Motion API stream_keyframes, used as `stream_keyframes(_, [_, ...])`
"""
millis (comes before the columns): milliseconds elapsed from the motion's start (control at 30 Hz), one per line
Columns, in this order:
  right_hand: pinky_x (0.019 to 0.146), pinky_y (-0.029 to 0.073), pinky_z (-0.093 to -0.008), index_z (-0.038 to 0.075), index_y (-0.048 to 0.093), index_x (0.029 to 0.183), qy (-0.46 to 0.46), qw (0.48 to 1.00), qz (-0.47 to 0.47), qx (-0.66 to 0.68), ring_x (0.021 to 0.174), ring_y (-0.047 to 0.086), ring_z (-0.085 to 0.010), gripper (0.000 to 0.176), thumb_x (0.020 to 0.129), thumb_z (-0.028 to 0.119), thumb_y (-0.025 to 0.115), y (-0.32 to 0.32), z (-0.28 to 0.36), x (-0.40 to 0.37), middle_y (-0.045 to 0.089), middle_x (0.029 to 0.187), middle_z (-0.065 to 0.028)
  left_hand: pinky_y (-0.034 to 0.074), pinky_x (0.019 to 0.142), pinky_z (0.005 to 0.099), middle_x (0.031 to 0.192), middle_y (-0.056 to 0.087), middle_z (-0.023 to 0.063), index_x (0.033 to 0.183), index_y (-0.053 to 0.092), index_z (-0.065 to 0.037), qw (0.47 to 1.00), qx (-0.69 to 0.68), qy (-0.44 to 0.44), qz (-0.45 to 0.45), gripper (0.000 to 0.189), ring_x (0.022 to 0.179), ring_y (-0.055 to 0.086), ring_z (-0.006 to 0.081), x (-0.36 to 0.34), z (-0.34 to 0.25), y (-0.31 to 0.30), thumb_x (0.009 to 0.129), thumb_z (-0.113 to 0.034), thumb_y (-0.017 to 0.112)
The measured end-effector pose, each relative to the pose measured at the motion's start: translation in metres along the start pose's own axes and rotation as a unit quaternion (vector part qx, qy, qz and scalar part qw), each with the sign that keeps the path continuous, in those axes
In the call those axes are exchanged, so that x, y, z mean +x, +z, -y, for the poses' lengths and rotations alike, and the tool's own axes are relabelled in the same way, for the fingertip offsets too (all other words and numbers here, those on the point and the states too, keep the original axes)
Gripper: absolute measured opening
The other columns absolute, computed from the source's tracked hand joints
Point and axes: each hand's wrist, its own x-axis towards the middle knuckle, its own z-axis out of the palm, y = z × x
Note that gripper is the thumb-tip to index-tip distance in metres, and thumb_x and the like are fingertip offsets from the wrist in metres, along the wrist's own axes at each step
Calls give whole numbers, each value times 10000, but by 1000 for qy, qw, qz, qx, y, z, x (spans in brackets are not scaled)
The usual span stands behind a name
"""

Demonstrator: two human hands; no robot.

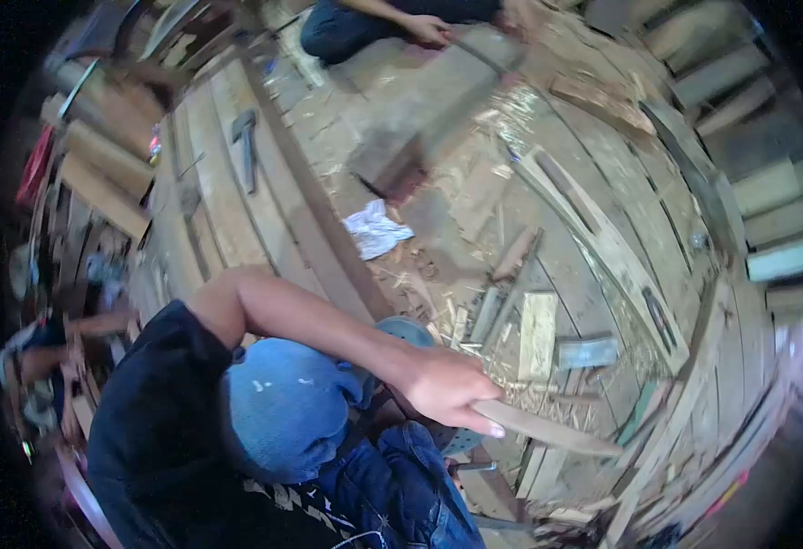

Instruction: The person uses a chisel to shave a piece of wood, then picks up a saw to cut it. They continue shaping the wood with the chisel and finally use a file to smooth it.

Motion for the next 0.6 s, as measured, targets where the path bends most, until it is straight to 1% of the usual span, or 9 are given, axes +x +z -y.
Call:
stream_keyframes(33, [660,520,-485,41,684,816,-6,1000,1,-12,760,665,-390,433,789,472,662,-3,0,5,671,817,-212,487,669,485,708,609,211,842,580,-6,1000,7,5,15,511,722,619,401,-1,0,0,931,-503,499])
stream_keyframes(133, [663,521,-484,41,685,818,-23,999,-1,-41,764,665,-389,435,789,474,661,-10,3,19,671,820,-211,491,668,481,703,608,210,829,590,0,999,18,23,-18,530,729,615,411,-5,6,3,931,-511,491])
stream_keyframes(233, [666,521,-482,42,686,821,-25,998,0,-60,767,666,-388,437,789,477,661,-12,5,27,672,822,-210,493,671,484,699,608,207,832,592,3,999,0,22,-42,539,723,613,416,-10,8,0,931,-516,487])
stream_keyframes(300, [667,522,-482,42,686,822,-30,997,3,-70,770,666,-388,438,789,478,660,-15,6,32,673,824,-210,495,668,482,704,611,208,841,597,4,999,4,-2,-41,538,722,613,415,-12,8,-3,931,-516,488])
stream_keyframes(367, [669,522,-481,42,687,824,-35,996,5,-80,773,666,-387,439,789,479,660,-17,7,35,674,826,-209,494,658,477,702,611,210,833,596,5,998,8,9,-55,543,716,612,413,-12,8,-2,930,-519,489])
stream_keyframes(433, [671,523,-480,43,688,825,-40,996,7,-83,775,667,-387,440,789,481,660,-20,9,38,674,828,-209,495,656,469,699,609,214,832,595,8,999,10,8,-47,549,714,611,414,-13,8,-3,930,-521,488])
stream_keyframes(500, [673,523,-479,43,688,826,-34,996,9,-80,778,667,-387,441,789,482,659,-20,10,36,675,830,-208,493,702,470,746,634,220,827,624,5,998,-20,16,-49,563,748,624,403,-10,10,-1,916,-534,490])
stream_keyframes(567, [674,524,-478,43,689,828,-14,998,12,-68,780,667,-386,443,789,483,659,-19,12,28,676,832,-208,490,701,467,748,632,222,840,620,4,999,0,36,-4,544,751,624,401,-13,6,-7,923,-518,490])
stream_keyframes(600, [675,524,-477,44,689,829,-14,998,15,-66,782,668,-386,443,789,484,659,-23,14,27,676,833,-208,488,700,466,745,629,223,868,625,0,999,-11,25,-16,528,750,625,398,-12,6,-7,926,-509,494])
